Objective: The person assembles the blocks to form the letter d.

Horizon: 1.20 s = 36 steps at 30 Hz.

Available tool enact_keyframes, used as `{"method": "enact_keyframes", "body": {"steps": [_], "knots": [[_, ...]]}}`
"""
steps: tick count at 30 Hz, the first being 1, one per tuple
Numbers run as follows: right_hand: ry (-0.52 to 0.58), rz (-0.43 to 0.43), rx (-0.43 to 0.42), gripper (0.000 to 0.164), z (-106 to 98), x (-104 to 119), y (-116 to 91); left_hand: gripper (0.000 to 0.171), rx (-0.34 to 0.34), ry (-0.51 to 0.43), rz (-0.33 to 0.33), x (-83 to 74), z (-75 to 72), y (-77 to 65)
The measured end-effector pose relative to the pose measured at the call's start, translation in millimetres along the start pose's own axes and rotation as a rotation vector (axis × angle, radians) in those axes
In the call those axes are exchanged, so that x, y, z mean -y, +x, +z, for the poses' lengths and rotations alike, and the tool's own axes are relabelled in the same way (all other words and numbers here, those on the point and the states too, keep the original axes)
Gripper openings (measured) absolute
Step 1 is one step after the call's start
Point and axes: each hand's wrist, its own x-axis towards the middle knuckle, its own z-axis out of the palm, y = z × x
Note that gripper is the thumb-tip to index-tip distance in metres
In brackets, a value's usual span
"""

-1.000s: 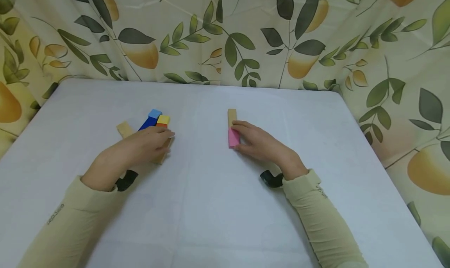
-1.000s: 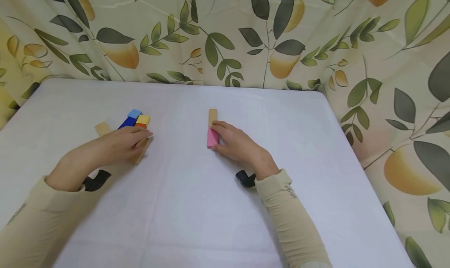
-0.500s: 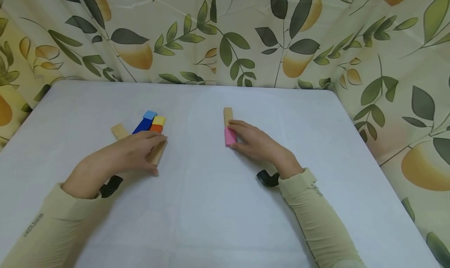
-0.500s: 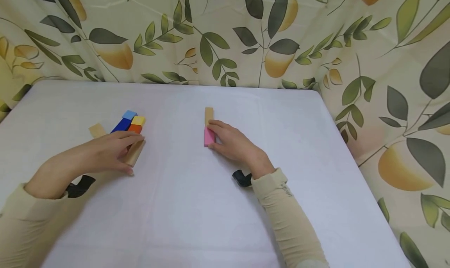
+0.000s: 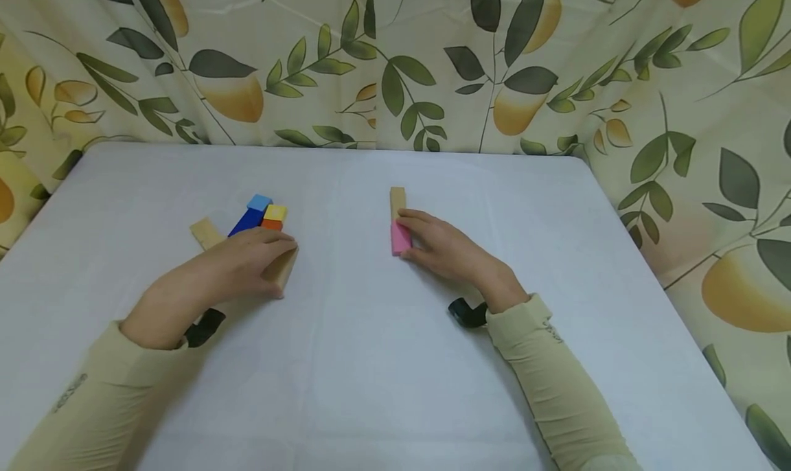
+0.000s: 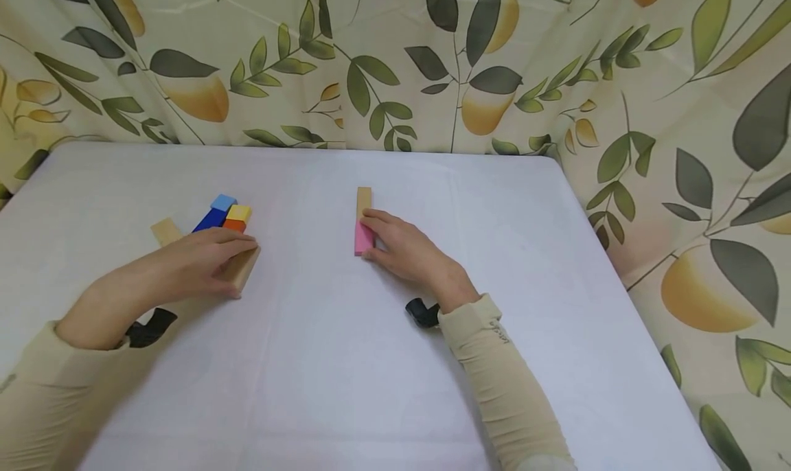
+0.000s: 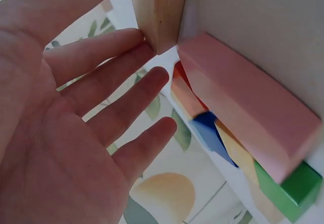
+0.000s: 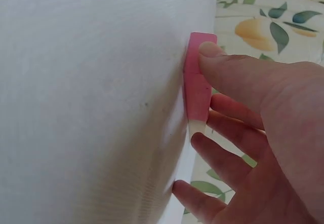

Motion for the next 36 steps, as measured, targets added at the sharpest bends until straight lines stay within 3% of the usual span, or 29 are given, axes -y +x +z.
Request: {"method": "enact_keyframes", "body": {"steps": [9, 14, 25, 36], "knots": [[0.0, -0.009, -0.004, 0.066, 3, 0, 0, 0.069, 0.044, -0.027, -0.038, -11.5, 2.0, 7.3], [-0.009, -0.007, -0.006, 0.066, 3, 0, 1, 0.068, 0.044, -0.021, -0.015, -16.7, 2.1, 14.2], [-0.017, -0.01, -0.001, 0.068, 0, 1, 4, 0.07, 0.066, -0.009, 0.002, -28.3, 2.7, 32.9], [0.025, 0.015, 0.006, 0.068, -1, -3, 3, 0.073, 0.129, -0.018, -0.007, -54.0, 3.3, 59.7]]}}
